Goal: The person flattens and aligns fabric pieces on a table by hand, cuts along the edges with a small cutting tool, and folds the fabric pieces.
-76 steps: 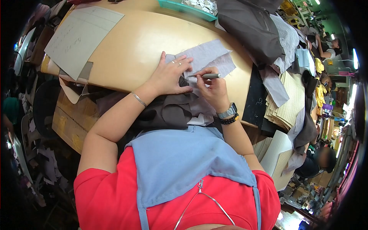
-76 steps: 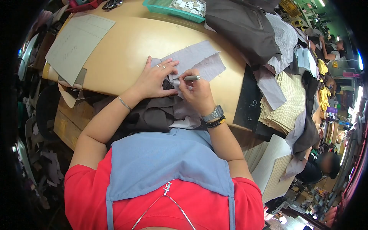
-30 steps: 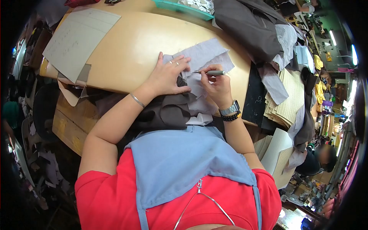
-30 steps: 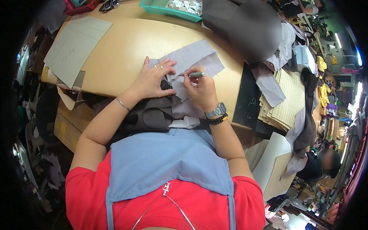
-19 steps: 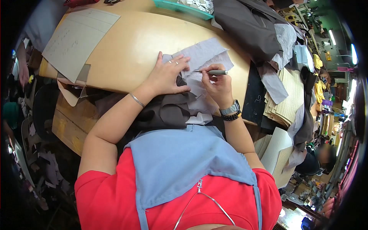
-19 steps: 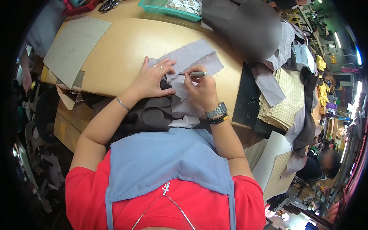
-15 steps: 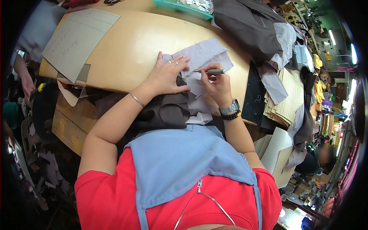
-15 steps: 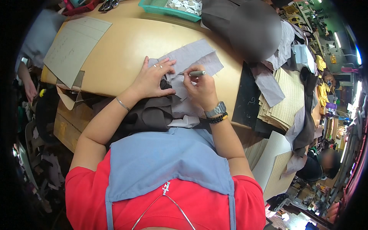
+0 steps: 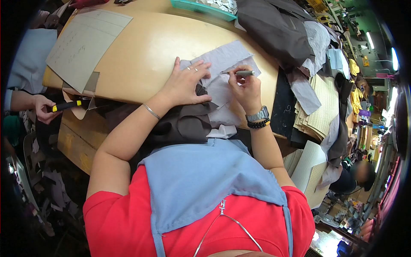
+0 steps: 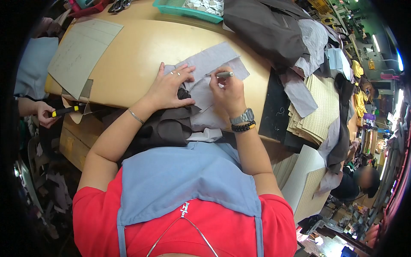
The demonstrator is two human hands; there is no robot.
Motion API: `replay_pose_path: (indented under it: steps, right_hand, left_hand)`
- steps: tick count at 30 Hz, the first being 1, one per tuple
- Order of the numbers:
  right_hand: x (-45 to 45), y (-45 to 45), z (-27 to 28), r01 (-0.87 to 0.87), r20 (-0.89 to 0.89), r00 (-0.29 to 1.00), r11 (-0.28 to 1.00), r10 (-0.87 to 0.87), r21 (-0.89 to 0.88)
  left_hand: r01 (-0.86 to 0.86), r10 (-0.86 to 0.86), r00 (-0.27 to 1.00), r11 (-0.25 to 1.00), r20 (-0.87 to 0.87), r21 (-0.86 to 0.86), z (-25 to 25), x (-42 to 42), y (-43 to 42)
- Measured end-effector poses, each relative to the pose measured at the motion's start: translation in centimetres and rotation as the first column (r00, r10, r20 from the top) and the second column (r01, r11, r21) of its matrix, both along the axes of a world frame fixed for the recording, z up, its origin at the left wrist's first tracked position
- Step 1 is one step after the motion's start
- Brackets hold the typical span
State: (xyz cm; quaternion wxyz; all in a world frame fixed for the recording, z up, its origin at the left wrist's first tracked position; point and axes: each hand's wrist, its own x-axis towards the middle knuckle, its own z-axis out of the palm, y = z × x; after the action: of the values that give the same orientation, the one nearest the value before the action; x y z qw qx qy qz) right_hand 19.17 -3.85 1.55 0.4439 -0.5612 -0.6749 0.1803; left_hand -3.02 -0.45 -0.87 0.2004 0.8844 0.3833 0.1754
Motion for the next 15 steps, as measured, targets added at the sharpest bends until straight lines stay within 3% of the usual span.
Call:
replay_pose_path:
  steps: [8,15]
  right_hand:
    - [0.4,0.8,-0.5,0.035,-0.075,0.997,0.999,-0.034,0.000]
    - [1.7,1.4,-0.1,0.122,0.029,0.992,0.991,-0.124,0.063]
  left_hand:
    - [0.004,-0.004,1.000,1.000,0.007,0.007,-0.1,0.0,-0.1]
    - [0.010,-0.011,1.000,1.000,0.018,0.020,-0.2,-0.1,-0.1]
